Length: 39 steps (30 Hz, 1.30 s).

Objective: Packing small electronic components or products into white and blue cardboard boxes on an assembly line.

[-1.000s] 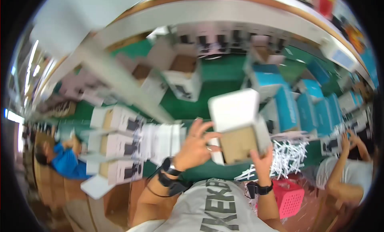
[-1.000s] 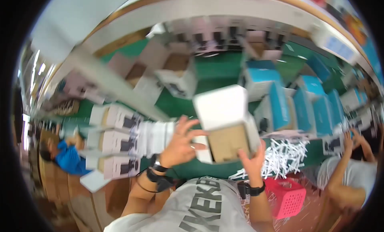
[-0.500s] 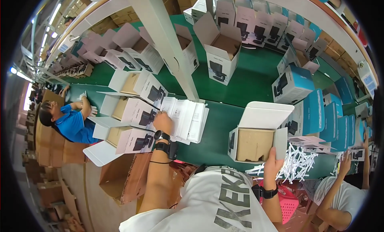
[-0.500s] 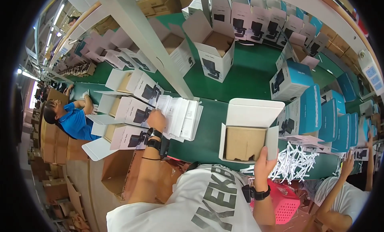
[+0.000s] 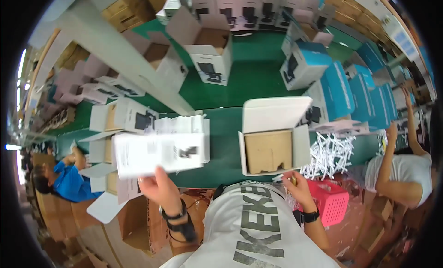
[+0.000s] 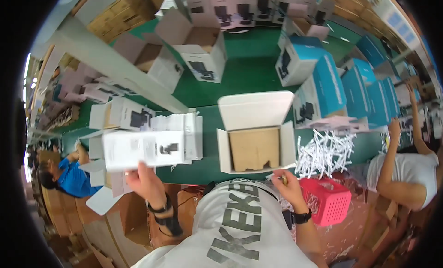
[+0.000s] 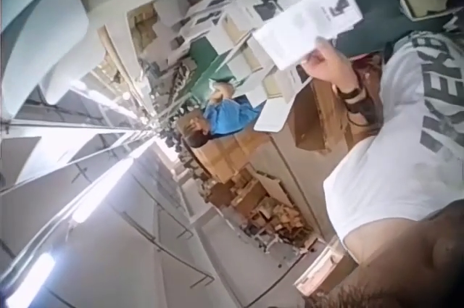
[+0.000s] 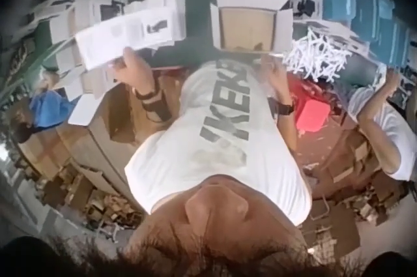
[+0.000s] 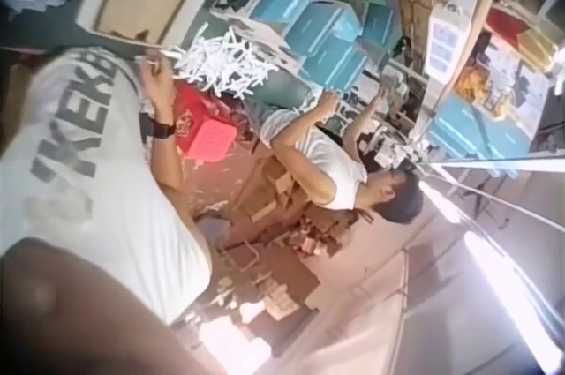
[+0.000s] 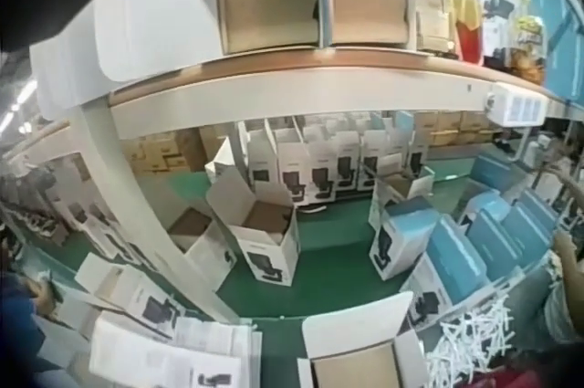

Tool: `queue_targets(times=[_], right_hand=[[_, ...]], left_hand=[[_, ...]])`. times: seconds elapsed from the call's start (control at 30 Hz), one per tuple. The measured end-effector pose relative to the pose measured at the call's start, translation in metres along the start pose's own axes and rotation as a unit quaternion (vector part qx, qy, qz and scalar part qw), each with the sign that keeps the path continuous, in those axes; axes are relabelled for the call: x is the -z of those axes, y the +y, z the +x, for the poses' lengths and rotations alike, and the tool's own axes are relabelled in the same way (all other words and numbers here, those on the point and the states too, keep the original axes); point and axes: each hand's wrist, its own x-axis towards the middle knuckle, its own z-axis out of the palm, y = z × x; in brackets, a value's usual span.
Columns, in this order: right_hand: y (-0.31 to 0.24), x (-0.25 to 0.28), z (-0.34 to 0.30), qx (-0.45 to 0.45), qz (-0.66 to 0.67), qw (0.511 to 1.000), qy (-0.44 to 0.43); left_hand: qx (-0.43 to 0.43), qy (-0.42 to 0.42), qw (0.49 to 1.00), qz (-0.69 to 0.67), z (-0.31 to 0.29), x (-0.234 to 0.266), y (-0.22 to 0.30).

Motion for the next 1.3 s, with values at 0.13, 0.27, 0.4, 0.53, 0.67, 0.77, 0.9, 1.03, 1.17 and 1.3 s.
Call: queue_targets(times=[0.13,0.27,0.4,0.53,0.67,0.77,0.9,1.03,1.17,1.3], right_hand=[[-0.003,-0.008,0.008,-0.02,-0.014,0.998,-0.062],[0.006,0.003,0.009,-0.048,0.018,0.998,-0.031],[0.009,0.005,0.003,-0.094,0.057,0.994,-0.01],[0.023,0.003,0.0,-0.058,0.025,0.998,-0.023],[0.024,0.007,0.003,-0.066,0.017,0.997,-0.031],[0.022,0.007,0.004,-0.082,0.017,0.996,-0.03],[0.023,0.005,0.003,-0.064,0.01,0.997,-0.033],[0.02,0.008,0.005,-0.081,0.016,0.996,-0.043],[-0.001,0.026,0.006,-0.056,-0.058,0.996,-0.03],[-0.017,0.053,0.027,-0.008,-0.014,0.999,0.032]], left_hand=[[-0.165,-0.258,0.952,0.008,-0.056,-0.032,0.025],[-0.2,-0.472,0.831,0.218,-0.054,-0.048,0.004],[-0.233,-0.419,0.87,0.114,-0.048,-0.079,0.038],[-0.234,-0.428,0.868,-0.094,-0.059,-0.098,0.002],[-0.343,-0.411,0.845,0.005,-0.055,-0.102,0.007],[-0.312,-0.439,0.842,0.027,-0.057,-0.104,0.021],[-0.271,-0.453,0.847,0.062,-0.056,-0.098,0.027],[-0.301,-0.511,0.781,0.194,-0.048,-0.105,0.035],[-0.241,-0.516,0.793,0.215,-0.043,-0.087,0.017],[-0.153,-0.555,0.8,0.171,-0.063,-0.063,-0.043]])
